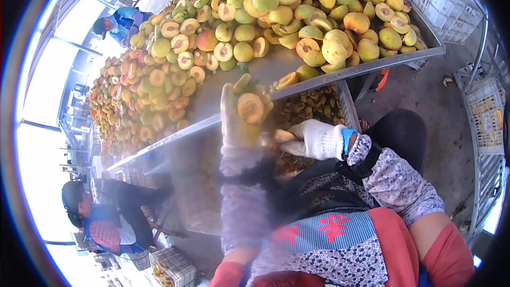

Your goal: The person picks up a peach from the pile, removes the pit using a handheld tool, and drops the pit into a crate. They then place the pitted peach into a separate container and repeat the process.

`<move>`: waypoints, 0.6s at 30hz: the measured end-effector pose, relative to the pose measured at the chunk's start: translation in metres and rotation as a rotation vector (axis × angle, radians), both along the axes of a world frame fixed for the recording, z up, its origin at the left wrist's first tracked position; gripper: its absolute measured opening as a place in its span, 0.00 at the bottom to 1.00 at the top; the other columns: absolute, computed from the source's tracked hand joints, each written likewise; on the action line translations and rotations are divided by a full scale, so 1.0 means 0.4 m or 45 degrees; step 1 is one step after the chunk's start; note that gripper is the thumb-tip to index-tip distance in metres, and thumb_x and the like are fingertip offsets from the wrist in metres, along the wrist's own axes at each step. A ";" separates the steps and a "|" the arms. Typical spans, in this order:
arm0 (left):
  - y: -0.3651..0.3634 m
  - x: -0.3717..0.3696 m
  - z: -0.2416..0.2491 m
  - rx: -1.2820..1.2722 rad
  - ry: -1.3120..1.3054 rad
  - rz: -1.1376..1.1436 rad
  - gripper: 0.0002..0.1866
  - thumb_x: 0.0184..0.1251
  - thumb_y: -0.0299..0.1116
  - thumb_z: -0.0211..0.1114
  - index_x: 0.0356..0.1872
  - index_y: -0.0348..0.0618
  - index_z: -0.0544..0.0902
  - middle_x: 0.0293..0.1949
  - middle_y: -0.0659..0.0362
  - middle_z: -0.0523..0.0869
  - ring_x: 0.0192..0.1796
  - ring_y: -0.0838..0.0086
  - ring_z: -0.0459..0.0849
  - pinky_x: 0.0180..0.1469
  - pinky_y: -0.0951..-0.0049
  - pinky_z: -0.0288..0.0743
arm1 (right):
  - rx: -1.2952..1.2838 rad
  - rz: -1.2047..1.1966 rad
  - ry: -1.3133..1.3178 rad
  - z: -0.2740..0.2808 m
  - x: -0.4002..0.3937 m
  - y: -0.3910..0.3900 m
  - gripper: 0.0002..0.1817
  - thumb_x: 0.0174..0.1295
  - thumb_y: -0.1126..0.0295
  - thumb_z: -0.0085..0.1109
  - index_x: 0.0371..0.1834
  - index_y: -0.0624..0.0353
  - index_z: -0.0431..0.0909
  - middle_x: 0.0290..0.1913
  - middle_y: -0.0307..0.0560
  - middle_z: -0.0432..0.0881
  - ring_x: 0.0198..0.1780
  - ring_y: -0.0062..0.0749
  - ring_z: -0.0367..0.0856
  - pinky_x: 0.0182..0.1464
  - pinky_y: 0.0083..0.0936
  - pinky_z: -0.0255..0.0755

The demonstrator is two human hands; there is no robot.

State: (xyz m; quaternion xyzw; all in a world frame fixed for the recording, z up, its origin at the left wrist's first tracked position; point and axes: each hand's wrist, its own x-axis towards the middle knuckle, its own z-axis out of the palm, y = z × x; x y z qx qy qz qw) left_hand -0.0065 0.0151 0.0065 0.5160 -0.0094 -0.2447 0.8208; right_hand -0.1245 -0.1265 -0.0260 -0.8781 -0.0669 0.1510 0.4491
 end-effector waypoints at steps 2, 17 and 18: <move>0.003 -0.006 -0.003 0.067 -0.044 0.008 0.28 0.78 0.55 0.53 0.61 0.39 0.78 0.44 0.54 0.85 0.39 0.69 0.86 0.38 0.68 0.86 | 0.310 -0.282 -0.266 -0.025 -0.005 0.022 0.22 0.69 0.52 0.54 0.41 0.63 0.82 0.37 0.65 0.84 0.43 0.63 0.82 0.45 0.46 0.75; 0.061 -0.053 0.021 0.551 -0.782 -0.111 0.21 0.78 0.38 0.54 0.66 0.40 0.74 0.47 0.53 0.80 0.42 0.68 0.86 0.47 0.70 0.85 | -0.307 -0.246 -0.078 0.059 -0.033 -0.005 0.22 0.67 0.50 0.55 0.41 0.59 0.84 0.39 0.59 0.87 0.45 0.56 0.85 0.49 0.47 0.77; 0.098 -0.049 0.033 0.694 -0.940 -0.052 0.21 0.77 0.36 0.56 0.67 0.40 0.74 0.48 0.53 0.80 0.42 0.68 0.86 0.48 0.69 0.85 | -0.363 -0.143 -0.027 0.067 -0.037 -0.014 0.23 0.66 0.49 0.57 0.43 0.62 0.83 0.39 0.61 0.87 0.45 0.58 0.85 0.50 0.48 0.77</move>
